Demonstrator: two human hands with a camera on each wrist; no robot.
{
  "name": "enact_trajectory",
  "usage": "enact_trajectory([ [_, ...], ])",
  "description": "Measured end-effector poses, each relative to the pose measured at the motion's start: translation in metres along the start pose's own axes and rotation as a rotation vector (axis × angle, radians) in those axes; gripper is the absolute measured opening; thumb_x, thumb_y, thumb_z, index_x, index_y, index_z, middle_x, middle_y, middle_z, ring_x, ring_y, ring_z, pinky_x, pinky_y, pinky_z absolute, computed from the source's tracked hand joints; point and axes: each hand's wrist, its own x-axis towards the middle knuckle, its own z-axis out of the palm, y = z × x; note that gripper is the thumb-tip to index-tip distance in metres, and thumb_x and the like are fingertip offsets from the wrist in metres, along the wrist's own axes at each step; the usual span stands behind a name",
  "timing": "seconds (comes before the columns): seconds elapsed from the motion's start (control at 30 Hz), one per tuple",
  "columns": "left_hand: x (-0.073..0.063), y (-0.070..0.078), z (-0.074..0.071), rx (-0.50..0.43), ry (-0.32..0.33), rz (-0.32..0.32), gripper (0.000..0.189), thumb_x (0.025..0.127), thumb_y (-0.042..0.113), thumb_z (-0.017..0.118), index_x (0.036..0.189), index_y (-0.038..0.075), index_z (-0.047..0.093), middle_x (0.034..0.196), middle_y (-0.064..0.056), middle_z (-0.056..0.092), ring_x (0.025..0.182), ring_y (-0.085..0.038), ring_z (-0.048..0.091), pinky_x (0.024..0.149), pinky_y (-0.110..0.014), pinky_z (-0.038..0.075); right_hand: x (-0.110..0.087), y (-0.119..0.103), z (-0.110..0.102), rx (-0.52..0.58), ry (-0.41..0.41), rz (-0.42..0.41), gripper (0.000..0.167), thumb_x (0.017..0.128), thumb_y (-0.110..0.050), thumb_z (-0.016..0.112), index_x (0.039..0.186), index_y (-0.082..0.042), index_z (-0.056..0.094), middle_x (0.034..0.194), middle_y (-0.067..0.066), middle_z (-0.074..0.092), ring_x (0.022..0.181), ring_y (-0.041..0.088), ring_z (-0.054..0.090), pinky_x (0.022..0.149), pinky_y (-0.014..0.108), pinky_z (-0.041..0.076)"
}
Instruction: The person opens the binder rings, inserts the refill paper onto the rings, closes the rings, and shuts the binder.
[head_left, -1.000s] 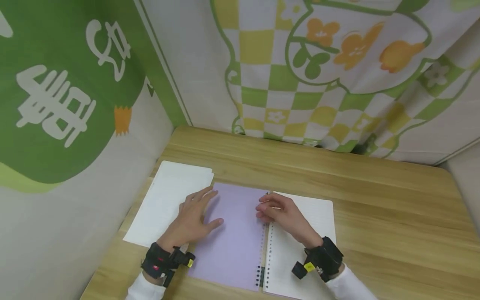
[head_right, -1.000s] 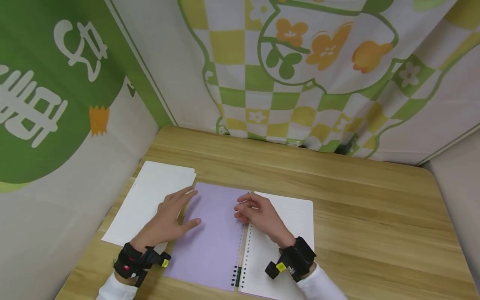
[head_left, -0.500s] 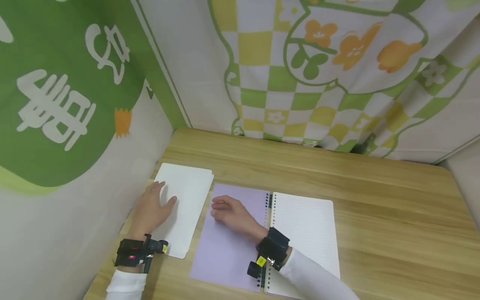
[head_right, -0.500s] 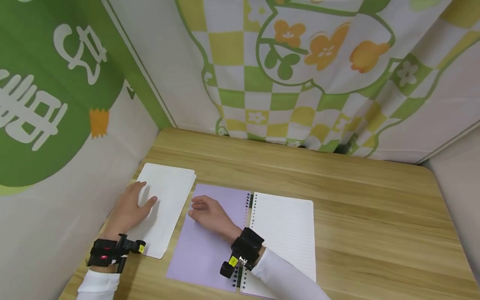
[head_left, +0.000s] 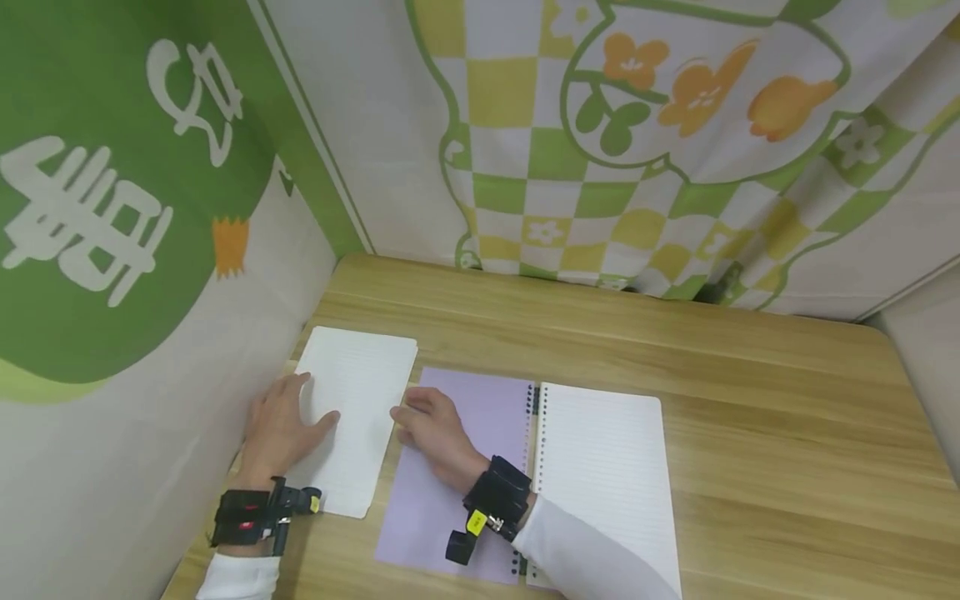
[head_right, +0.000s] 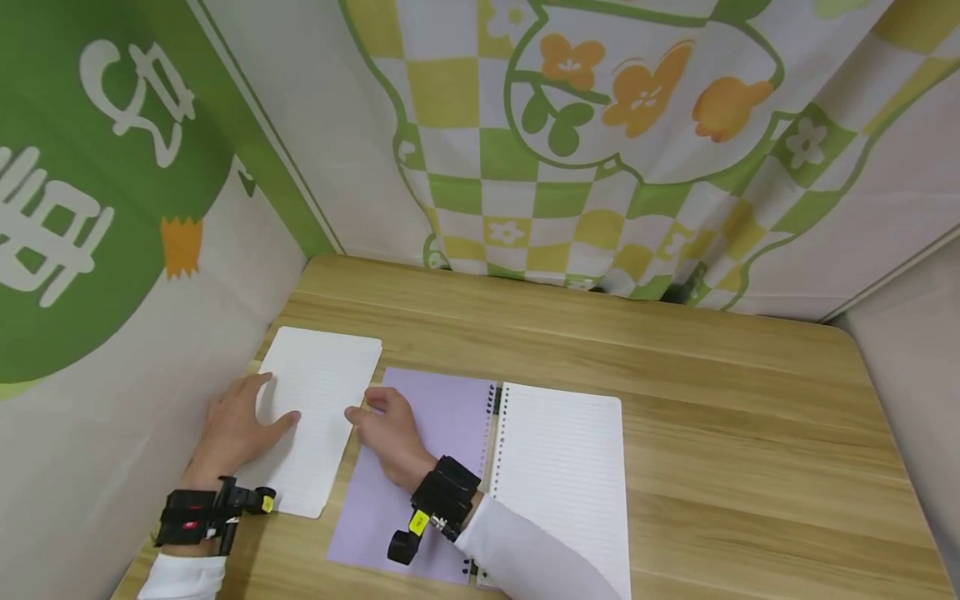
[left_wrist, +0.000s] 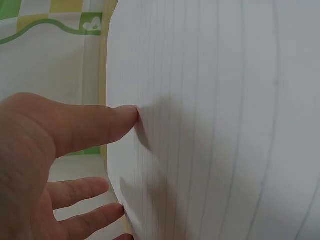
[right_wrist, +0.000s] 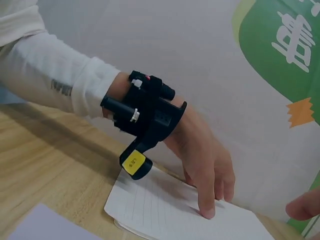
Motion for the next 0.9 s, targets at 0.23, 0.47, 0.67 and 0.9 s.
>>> enact_trajectory([
  [0.23, 0.001, -0.002, 0.0, 0.002, 0.008, 0.012, 0.083, 0.094, 0.032, 0.079, 0.154, -0.011, 0.041, 0.157, -0.041, 0.037, 0.144, -0.062, 0.033, 0.115, -0.074, 0.027, 0.014, 0.002, 0.011, 0.005, 0.042, -0.011, 0.047, 0.096, -0.006, 0.072, 0.137, 0.008, 0.054, 0.114, 0.015, 0.07, 0.093, 0.016, 0.07, 0.087, 0.03, 0.062],
  [0.47, 0.001, -0.002, 0.0, 0.017, -0.005, 0.002, 0.081, 0.094, 0.032, 0.079, 0.153, -0.011, 0.042, 0.157, -0.041, 0.038, 0.143, -0.062, 0.034, 0.115, -0.074, 0.028, 0.025, 0.005, 0.019, -0.286, -0.066, -0.011, 0.018, 0.104, -0.018, 0.067, 0.11, -0.002, 0.062, 0.084, 0.011, 0.078, 0.069, 0.018, 0.077, 0.072, 0.029, 0.063],
  [0.67, 0.002, 0.0, -0.002, -0.016, -0.048, -0.021, 0.077, 0.099, 0.033, 0.073, 0.155, -0.01, 0.04, 0.159, -0.04, 0.036, 0.145, -0.061, 0.032, 0.116, -0.075, 0.029, 0.025, 0.011, 0.018, -0.475, -0.074, -0.025, 0.017, 0.105, -0.016, 0.061, 0.106, 0.0, 0.066, 0.068, 0.007, 0.075, 0.061, 0.02, 0.077, 0.07, 0.024, 0.055],
  [0.9, 0.001, -0.003, -0.011, -0.064, -0.098, -0.039, 0.063, 0.107, 0.016, 0.057, 0.157, -0.013, 0.034, 0.158, -0.042, 0.034, 0.148, -0.061, 0.031, 0.119, -0.073, 0.029, 0.029, 0.016, 0.015, -0.439, -0.047, -0.045, 0.018, 0.101, -0.007, 0.059, 0.11, 0.005, 0.07, 0.066, 0.007, 0.074, 0.057, 0.019, 0.075, 0.064, 0.022, 0.056],
])
